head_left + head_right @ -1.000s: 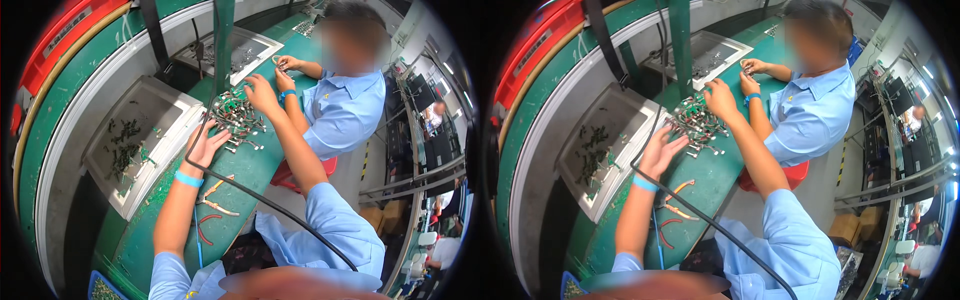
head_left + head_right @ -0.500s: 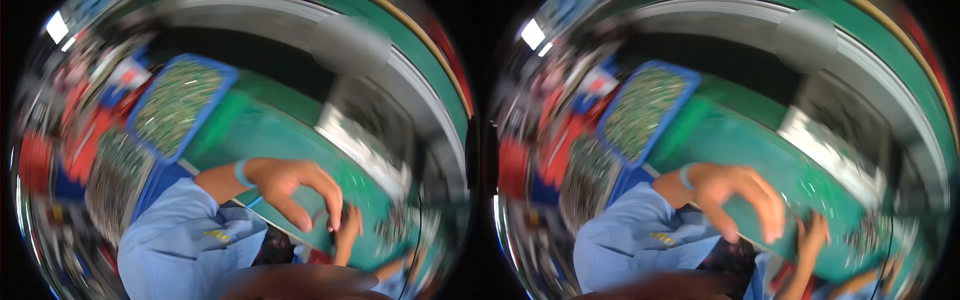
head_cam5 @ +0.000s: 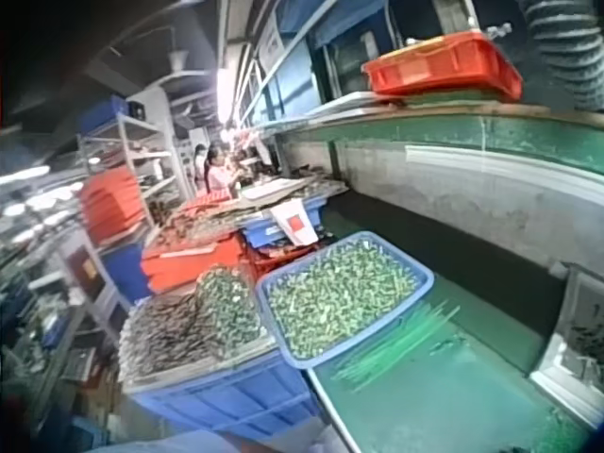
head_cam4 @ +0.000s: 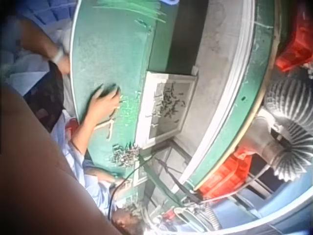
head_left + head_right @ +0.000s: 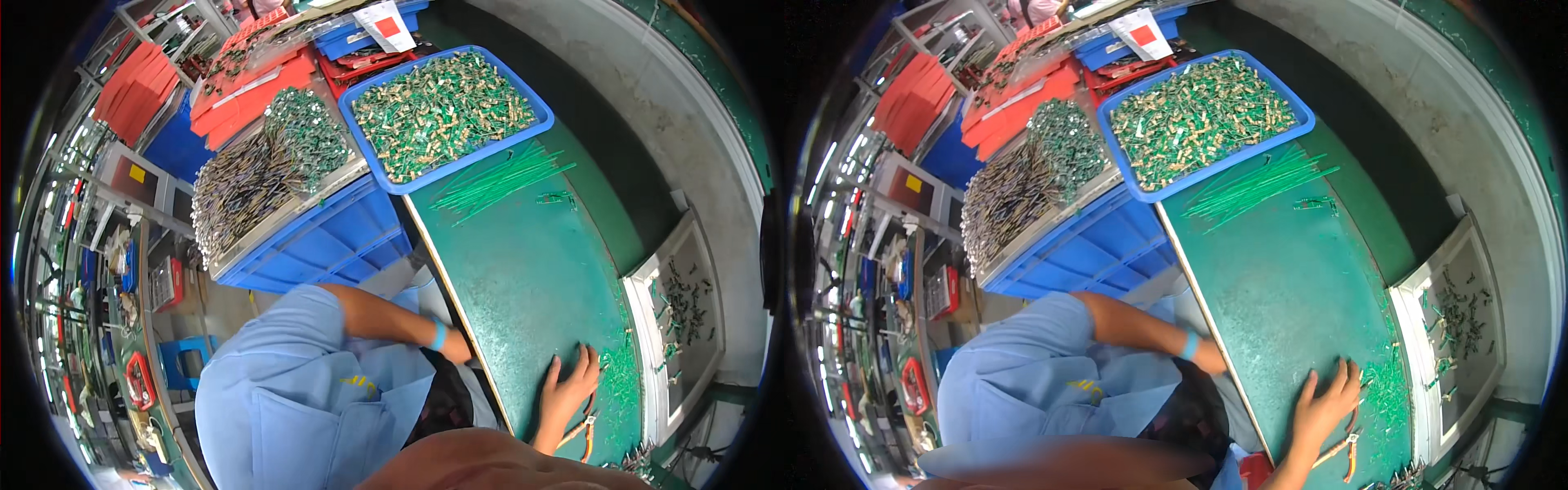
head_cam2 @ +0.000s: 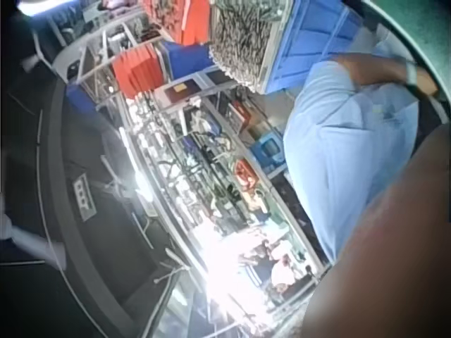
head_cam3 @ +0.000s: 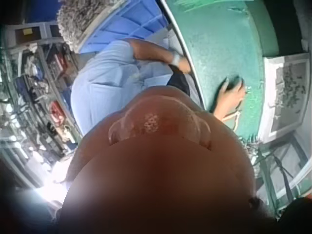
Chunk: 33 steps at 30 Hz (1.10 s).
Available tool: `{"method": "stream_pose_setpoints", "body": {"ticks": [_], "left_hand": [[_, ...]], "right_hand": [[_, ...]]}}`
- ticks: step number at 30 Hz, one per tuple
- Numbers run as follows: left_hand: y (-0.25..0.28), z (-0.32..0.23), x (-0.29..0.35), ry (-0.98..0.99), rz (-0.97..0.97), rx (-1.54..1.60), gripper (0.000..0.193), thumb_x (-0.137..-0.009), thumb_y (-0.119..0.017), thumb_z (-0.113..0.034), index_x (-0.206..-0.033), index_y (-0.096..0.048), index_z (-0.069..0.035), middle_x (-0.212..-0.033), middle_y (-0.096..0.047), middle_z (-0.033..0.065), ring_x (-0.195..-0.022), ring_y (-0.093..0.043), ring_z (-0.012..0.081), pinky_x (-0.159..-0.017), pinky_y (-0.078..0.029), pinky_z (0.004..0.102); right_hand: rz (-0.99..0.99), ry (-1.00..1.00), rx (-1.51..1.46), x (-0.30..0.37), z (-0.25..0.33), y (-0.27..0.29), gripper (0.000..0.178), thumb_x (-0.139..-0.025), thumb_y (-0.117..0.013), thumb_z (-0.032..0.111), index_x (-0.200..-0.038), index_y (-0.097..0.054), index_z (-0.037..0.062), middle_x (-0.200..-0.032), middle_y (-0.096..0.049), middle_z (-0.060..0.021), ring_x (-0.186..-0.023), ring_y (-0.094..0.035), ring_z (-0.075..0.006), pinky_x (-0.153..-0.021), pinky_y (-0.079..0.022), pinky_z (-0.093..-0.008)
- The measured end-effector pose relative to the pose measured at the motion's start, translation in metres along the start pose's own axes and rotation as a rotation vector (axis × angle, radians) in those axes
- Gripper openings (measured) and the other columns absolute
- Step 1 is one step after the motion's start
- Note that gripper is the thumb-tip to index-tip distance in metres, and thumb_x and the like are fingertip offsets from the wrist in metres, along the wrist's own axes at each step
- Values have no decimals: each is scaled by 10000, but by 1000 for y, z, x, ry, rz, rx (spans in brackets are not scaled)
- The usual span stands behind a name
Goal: The user is manually inserting components into a printed circuit board and securing them.
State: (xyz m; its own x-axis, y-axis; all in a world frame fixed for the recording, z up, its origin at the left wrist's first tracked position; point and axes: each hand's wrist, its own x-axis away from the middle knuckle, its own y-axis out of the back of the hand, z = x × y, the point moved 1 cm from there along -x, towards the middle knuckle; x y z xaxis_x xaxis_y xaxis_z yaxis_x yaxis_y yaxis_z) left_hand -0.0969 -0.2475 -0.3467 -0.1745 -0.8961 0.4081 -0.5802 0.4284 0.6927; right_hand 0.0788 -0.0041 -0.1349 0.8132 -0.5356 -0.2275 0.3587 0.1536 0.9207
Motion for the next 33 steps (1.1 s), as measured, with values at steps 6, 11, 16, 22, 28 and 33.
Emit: {"method": "stream_pose_setpoints", "body": {"ticks": [6,11,16,22,28,33], "left_hand": [[19,37,41,-197,179,216,346,-1052,-659,-309,-1151,-734,14,-1044,-762,188,-886,-691,362,-869,-588,443],[60,16,59,-335,295,490,351,-1057,-657,-296,-1230,-705,6,-1144,-735,208,-982,-681,370,-925,-578,446],[75,1,35,-504,328,576,374,-1062,-654,-282,-1309,-675,-2,-1244,-708,227,-1077,-672,378,-981,-567,449],[97,-65,-42,-554,287,538,422,-1068,-651,-266,-1404,-639,-11,-1364,-675,250,-1191,-662,387,-1049,-555,452],[116,-98,23,-641,307,574,485,-1074,-647,-250,-1499,-604,-20,-1484,-642,274,-1305,-651,397,-1116,-543,456],[123,-154,-9,-840,-346,23,584,-1084,-633,-311,-1539,-527,38,-1535,-611,277,-1348,-636,377,-1169,-500,442]], "right_hand": [[-116,-121,121,0,-12,-14,476,-969,-743,138,-1420,-624,44,-1576,-538,-243,-1407,-526,-445,-1208,-393,-542],[-130,-179,18,-13,-3,-7,460,-984,-732,133,-1420,-618,41,-1578,-532,-259,-1408,-527,-449,-1199,-405,-544],[-179,-135,85,-10,-13,-11,453,-1003,-720,136,-1431,-609,38,-1584,-522,-267,-1413,-528,-459,-1194,-413,-550],[-156,-157,132,4,-13,13,516,-1006,-756,198,-1465,-588,33,-1579,-534,-252,-1404,-545,-454,-1184,-428,-554],[-24,-271,63,15,-44,31,642,-985,-805,284,-1521,-561,29,-1546,-569,-244,-1365,-584,-443,-1161,-464,-544],[-20,-177,195,21,-47,16,624,-988,-799,281,-1513,-580,25,-1519,-591,-255,-1325,-612,-445,-1139,-490,-524]]}}
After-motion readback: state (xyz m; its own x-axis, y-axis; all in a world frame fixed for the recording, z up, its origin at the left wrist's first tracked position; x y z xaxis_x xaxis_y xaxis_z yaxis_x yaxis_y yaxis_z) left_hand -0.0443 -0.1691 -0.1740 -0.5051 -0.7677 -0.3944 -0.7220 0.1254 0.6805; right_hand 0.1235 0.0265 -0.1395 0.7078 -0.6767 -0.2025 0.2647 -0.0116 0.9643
